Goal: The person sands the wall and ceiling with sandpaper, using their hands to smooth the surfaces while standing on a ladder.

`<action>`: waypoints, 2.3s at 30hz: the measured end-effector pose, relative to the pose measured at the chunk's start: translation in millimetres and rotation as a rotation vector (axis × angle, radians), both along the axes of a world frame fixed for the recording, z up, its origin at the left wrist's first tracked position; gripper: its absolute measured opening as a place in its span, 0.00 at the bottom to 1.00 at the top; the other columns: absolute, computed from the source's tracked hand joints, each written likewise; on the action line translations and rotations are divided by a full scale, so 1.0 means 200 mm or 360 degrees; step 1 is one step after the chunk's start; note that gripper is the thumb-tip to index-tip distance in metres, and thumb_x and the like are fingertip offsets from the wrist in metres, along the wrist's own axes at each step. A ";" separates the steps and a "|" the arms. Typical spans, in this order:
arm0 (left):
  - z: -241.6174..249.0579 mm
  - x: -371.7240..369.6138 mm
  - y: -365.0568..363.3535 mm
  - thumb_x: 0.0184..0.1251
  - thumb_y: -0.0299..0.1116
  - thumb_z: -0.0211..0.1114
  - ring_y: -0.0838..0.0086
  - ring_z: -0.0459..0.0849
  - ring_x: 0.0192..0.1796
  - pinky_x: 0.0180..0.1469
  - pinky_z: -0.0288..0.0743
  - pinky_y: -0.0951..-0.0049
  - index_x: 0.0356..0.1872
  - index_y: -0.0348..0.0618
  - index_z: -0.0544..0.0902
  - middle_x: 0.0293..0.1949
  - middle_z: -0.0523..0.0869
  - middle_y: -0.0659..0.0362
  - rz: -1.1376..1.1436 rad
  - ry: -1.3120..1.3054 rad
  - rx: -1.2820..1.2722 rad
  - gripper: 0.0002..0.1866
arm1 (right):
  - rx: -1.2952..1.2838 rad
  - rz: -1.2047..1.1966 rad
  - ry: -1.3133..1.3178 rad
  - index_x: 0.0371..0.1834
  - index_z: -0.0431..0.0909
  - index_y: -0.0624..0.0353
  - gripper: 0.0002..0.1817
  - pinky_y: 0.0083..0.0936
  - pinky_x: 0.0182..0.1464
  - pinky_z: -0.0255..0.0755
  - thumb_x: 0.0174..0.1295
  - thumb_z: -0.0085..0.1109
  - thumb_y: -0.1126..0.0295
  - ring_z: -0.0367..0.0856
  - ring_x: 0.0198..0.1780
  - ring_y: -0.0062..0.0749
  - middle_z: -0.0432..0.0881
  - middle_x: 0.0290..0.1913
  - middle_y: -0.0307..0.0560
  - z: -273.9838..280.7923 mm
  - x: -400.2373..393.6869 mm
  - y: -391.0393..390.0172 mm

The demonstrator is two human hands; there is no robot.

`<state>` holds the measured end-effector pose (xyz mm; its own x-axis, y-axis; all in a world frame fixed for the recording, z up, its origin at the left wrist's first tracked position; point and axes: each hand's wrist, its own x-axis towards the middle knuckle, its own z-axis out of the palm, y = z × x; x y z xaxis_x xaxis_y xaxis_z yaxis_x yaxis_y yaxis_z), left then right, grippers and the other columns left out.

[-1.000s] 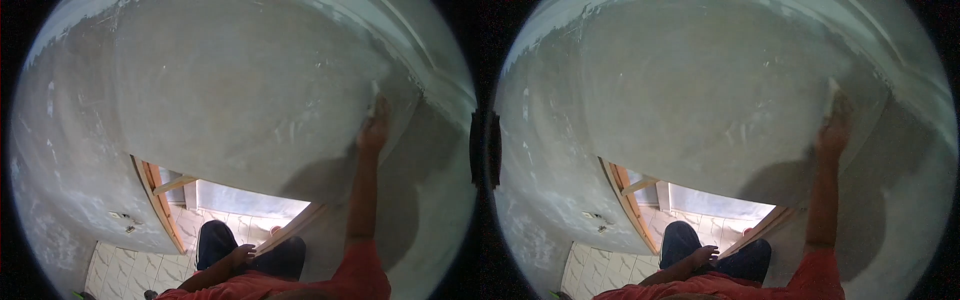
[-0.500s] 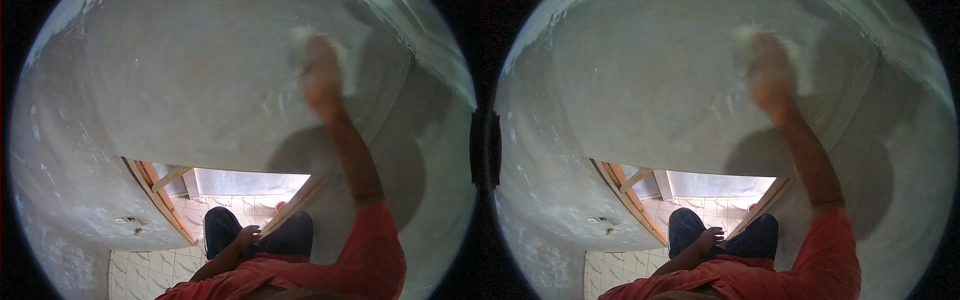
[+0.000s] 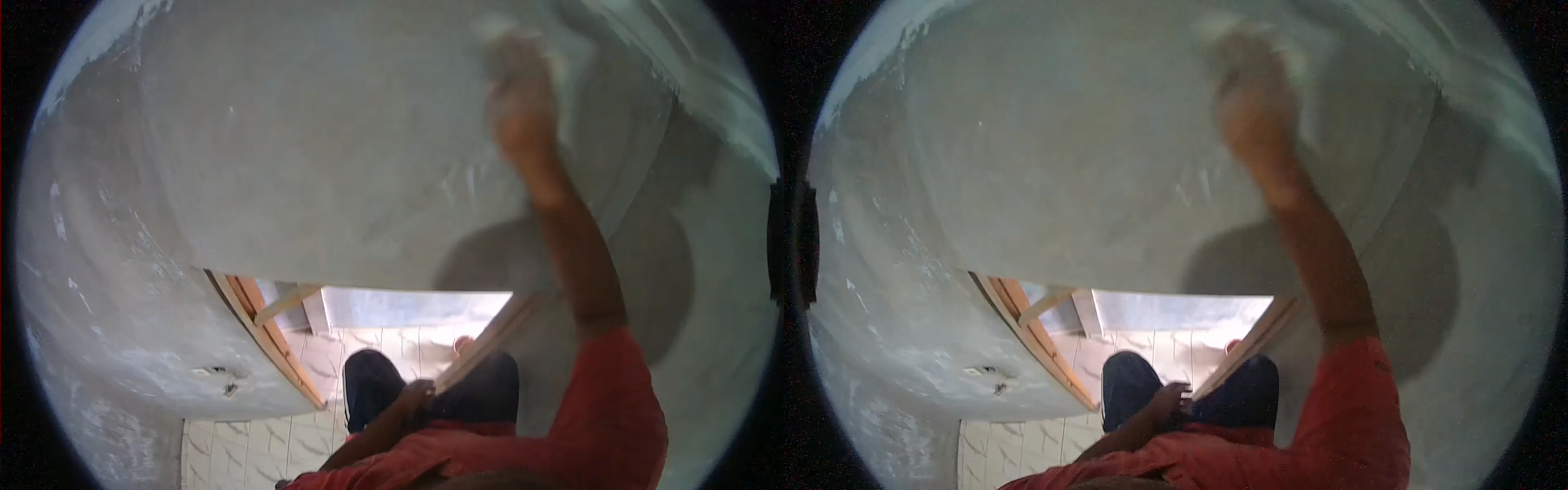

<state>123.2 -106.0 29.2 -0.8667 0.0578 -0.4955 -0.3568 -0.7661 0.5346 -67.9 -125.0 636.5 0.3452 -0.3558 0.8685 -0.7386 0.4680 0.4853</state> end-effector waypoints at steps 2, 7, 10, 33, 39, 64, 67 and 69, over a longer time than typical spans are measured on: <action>0.18 0.03 -0.02 0.75 0.35 0.58 0.64 0.83 0.48 0.50 0.80 0.65 0.64 0.39 0.73 0.57 0.81 0.50 -0.0072 0.0130 -0.0523 0.20 | 0.0317 -0.0329 0.0317 0.67 0.70 0.65 0.24 0.43 0.76 0.55 0.69 0.50 0.69 0.66 0.72 0.48 0.71 0.69 0.55 0.03 0.01 -0.04; 0.11 -0.01 -0.01 0.76 0.38 0.57 0.65 0.83 0.50 0.52 0.81 0.62 0.64 0.39 0.73 0.56 0.82 0.52 -0.0043 0.0087 -0.0347 0.21 | 0.0053 0.0030 0.0020 0.67 0.72 0.61 0.23 0.46 0.76 0.52 0.68 0.52 0.68 0.65 0.73 0.44 0.70 0.70 0.52 0.13 0.08 -0.09; 0.10 -0.01 -0.03 0.76 0.39 0.57 0.65 0.83 0.51 0.52 0.80 0.63 0.63 0.38 0.73 0.56 0.82 0.52 -0.0074 0.0125 -0.0409 0.21 | 0.0222 -0.0015 0.0064 0.67 0.72 0.58 0.23 0.44 0.76 0.54 0.68 0.52 0.68 0.64 0.74 0.43 0.70 0.71 0.49 0.20 0.00 -0.10; 0.12 -0.03 -0.04 0.77 0.43 0.57 0.68 0.81 0.49 0.47 0.80 0.65 0.63 0.43 0.74 0.54 0.82 0.56 -0.0093 0.0124 -0.0430 0.21 | 0.0971 0.0092 0.0667 0.62 0.77 0.57 0.19 0.37 0.76 0.58 0.72 0.50 0.63 0.66 0.72 0.40 0.71 0.70 0.43 0.25 0.42 -0.53; 0.10 -0.03 0.00 0.72 0.44 0.62 0.73 0.81 0.39 0.40 0.76 0.70 0.59 0.48 0.77 0.44 0.83 0.60 0.0049 0.0146 -0.0290 0.19 | 0.1111 0.0183 0.0765 0.62 0.77 0.56 0.19 0.35 0.77 0.57 0.71 0.50 0.65 0.65 0.73 0.36 0.70 0.71 0.42 0.36 0.52 -0.68; 0.15 -0.06 -0.06 0.71 0.48 0.62 0.77 0.74 0.32 0.27 0.69 0.77 0.63 0.54 0.72 0.41 0.77 0.63 0.0137 0.0232 -0.0170 0.23 | 0.1011 0.0248 0.0852 0.67 0.72 0.60 0.22 0.40 0.75 0.58 0.73 0.42 0.66 0.67 0.72 0.44 0.70 0.71 0.56 0.31 1.00 -1.70; -0.04 -0.14 -0.02 0.70 0.48 0.63 0.77 0.74 0.32 0.27 0.69 0.78 0.60 0.53 0.73 0.41 0.76 0.63 0.0083 0.0372 0.0030 0.22 | 0.0723 -0.0032 0.0610 0.75 0.59 0.59 0.40 0.44 0.77 0.49 0.69 0.45 0.42 0.58 0.76 0.53 0.59 0.77 0.55 0.53 1.14 -1.65; 0.05 -0.11 -0.03 0.70 0.48 0.63 0.77 0.74 0.32 0.27 0.69 0.77 0.59 0.52 0.74 0.42 0.77 0.63 0.0070 0.0301 -0.0112 0.22 | 0.0871 -0.0140 0.0259 0.71 0.65 0.60 0.33 0.43 0.77 0.51 0.70 0.45 0.49 0.61 0.75 0.51 0.64 0.74 0.55 0.44 1.21 -1.62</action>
